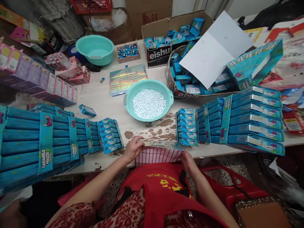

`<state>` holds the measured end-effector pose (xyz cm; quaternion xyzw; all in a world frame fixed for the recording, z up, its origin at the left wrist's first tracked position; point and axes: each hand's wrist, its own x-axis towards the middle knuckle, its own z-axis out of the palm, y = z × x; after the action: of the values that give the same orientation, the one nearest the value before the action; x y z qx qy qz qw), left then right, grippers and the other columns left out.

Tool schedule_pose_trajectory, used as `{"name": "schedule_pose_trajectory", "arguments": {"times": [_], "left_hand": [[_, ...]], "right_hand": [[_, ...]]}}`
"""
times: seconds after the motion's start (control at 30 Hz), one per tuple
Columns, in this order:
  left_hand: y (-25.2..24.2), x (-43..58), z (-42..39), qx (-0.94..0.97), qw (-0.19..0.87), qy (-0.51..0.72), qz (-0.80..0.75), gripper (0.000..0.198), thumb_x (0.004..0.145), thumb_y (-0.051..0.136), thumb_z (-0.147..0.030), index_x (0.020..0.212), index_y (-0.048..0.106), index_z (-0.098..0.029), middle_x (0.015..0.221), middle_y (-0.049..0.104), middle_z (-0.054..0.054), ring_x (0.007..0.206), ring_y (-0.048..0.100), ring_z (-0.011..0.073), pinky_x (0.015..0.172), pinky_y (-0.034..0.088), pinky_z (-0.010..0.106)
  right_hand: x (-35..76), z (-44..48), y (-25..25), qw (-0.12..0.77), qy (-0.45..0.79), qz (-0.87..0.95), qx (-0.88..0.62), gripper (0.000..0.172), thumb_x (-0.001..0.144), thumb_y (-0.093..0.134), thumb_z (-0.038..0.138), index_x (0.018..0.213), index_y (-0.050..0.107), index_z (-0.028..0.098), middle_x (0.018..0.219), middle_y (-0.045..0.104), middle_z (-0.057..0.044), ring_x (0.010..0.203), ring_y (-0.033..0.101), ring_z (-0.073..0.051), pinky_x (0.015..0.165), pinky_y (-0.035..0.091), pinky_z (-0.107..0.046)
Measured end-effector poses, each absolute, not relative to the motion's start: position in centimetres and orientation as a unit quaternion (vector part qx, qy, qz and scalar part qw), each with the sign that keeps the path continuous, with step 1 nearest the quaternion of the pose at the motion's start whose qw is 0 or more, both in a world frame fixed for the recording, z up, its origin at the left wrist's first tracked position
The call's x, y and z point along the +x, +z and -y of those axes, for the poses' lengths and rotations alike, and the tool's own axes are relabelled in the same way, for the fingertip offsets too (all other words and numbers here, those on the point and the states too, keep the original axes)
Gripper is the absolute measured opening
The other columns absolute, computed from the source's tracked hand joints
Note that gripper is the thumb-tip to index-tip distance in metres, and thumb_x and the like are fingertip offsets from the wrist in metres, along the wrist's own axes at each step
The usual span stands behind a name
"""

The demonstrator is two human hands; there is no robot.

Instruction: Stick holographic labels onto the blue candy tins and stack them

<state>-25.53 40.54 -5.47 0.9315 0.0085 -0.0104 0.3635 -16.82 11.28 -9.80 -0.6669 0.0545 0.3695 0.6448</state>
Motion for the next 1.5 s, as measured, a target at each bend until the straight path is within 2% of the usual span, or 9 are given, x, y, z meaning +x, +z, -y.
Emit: {"name": "schedule_pose_trajectory", "arguments": {"times": [0.13, 0.23, 0.4, 0.5, 0.67, 0.97, 1.2, 1.33, 1.5], "left_hand": [[-2.4, -26.7, -40.0, 0.93, 0.352, -0.103, 0.023, 0.017, 0.086, 0.051, -0.034, 0.091, 0.063, -0.023, 0.125, 0.055, 0.006, 0.118, 0.046, 0.0222, 0.102, 0.034, 0.038], [-0.3, -24.3, -40.6, 0.923, 0.351, -0.159, 0.015, 0.026, 0.086, 0.05, -0.042, 0.102, 0.062, -0.024, 0.119, 0.061, 0.004, 0.114, 0.052, 0.0211, 0.102, 0.034, 0.038], [1.9, -17.8, -38.6, 0.93, 0.325, -0.149, 0.086, 0.052, 0.083, 0.054, -0.047, 0.128, 0.046, -0.023, 0.133, 0.052, 0.008, 0.12, 0.048, 0.0242, 0.102, 0.033, 0.039], [1.9, -15.4, -35.5, 0.917, 0.336, -0.165, 0.14, 0.042, 0.085, 0.054, -0.04, 0.123, 0.05, -0.023, 0.119, 0.061, 0.007, 0.108, 0.056, 0.0227, 0.096, 0.038, 0.037], [0.3, -14.0, -32.3, 0.895, 0.402, -0.15, 0.124, 0.027, 0.086, 0.052, -0.03, 0.108, 0.062, -0.021, 0.103, 0.067, 0.003, 0.091, 0.061, 0.0179, 0.08, 0.044, 0.026], [0.3, -12.9, -32.9, 0.89, 0.388, -0.17, 0.17, 0.025, 0.087, 0.051, -0.035, 0.093, 0.07, -0.02, 0.085, 0.07, 0.003, 0.082, 0.06, 0.0163, 0.076, 0.041, 0.025], [1.2, -12.7, -33.1, 0.917, 0.304, -0.141, 0.216, 0.037, 0.095, 0.036, -0.035, 0.082, 0.065, -0.017, 0.084, 0.065, 0.004, 0.083, 0.056, 0.0162, 0.073, 0.035, 0.027], [0.6, -12.7, -33.9, 0.936, 0.241, -0.142, 0.212, 0.039, 0.094, 0.034, -0.041, 0.084, 0.063, -0.016, 0.084, 0.064, 0.006, 0.085, 0.056, 0.0179, 0.071, 0.033, 0.028], [0.4, -13.0, -36.6, 0.931, 0.21, -0.196, 0.224, 0.043, 0.095, 0.031, -0.044, 0.08, 0.06, -0.016, 0.078, 0.063, 0.004, 0.075, 0.056, 0.016, 0.064, 0.031, 0.026]], "right_hand": [[-16.7, -11.1, -6.7, 0.64, 0.393, -0.043, -0.658, 0.047, 0.063, 0.07, 0.06, 0.081, 0.067, 0.016, 0.081, 0.069, -0.006, 0.079, 0.063, -0.023, 0.079, 0.047, -0.036], [-16.7, -11.6, -5.7, 0.652, 0.372, -0.07, -0.657, 0.046, 0.058, 0.077, 0.054, 0.082, 0.067, 0.016, 0.078, 0.07, -0.006, 0.073, 0.063, -0.023, 0.073, 0.049, -0.036], [-16.2, -11.8, -4.4, 0.664, 0.332, -0.08, -0.665, 0.039, 0.059, 0.077, 0.051, 0.072, 0.064, 0.017, 0.068, 0.067, -0.004, 0.063, 0.061, -0.018, 0.063, 0.05, -0.032], [-15.4, -12.2, -3.2, 0.688, 0.267, -0.07, -0.671, 0.036, 0.062, 0.076, 0.049, 0.071, 0.062, 0.017, 0.069, 0.065, -0.002, 0.065, 0.059, -0.015, 0.066, 0.049, -0.028], [-14.2, -13.4, -1.4, 0.727, 0.173, -0.099, -0.657, 0.05, 0.059, 0.079, 0.042, 0.099, 0.061, 0.019, 0.071, 0.061, 0.002, 0.069, 0.058, -0.014, 0.069, 0.048, -0.027], [-13.6, -13.7, -1.4, 0.727, 0.169, -0.093, -0.659, 0.046, 0.058, 0.078, 0.043, 0.095, 0.063, 0.02, 0.071, 0.061, 0.001, 0.065, 0.056, -0.014, 0.063, 0.048, -0.027], [-11.2, -12.7, 0.2, 0.53, 0.141, 0.131, -0.826, 0.031, 0.076, 0.061, 0.051, 0.077, 0.067, 0.021, 0.075, 0.063, -0.004, 0.072, 0.056, -0.018, 0.069, 0.045, -0.031], [-10.0, -12.5, 0.9, 0.399, 0.113, 0.211, -0.885, 0.036, 0.087, 0.046, 0.048, 0.069, 0.063, 0.022, 0.071, 0.057, -0.004, 0.069, 0.055, -0.017, 0.062, 0.04, -0.027], [-9.5, -12.5, -0.1, 0.365, 0.121, 0.21, -0.899, 0.037, 0.089, 0.041, 0.046, 0.069, 0.059, 0.022, 0.074, 0.055, -0.003, 0.071, 0.055, -0.017, 0.064, 0.04, -0.027]]}}
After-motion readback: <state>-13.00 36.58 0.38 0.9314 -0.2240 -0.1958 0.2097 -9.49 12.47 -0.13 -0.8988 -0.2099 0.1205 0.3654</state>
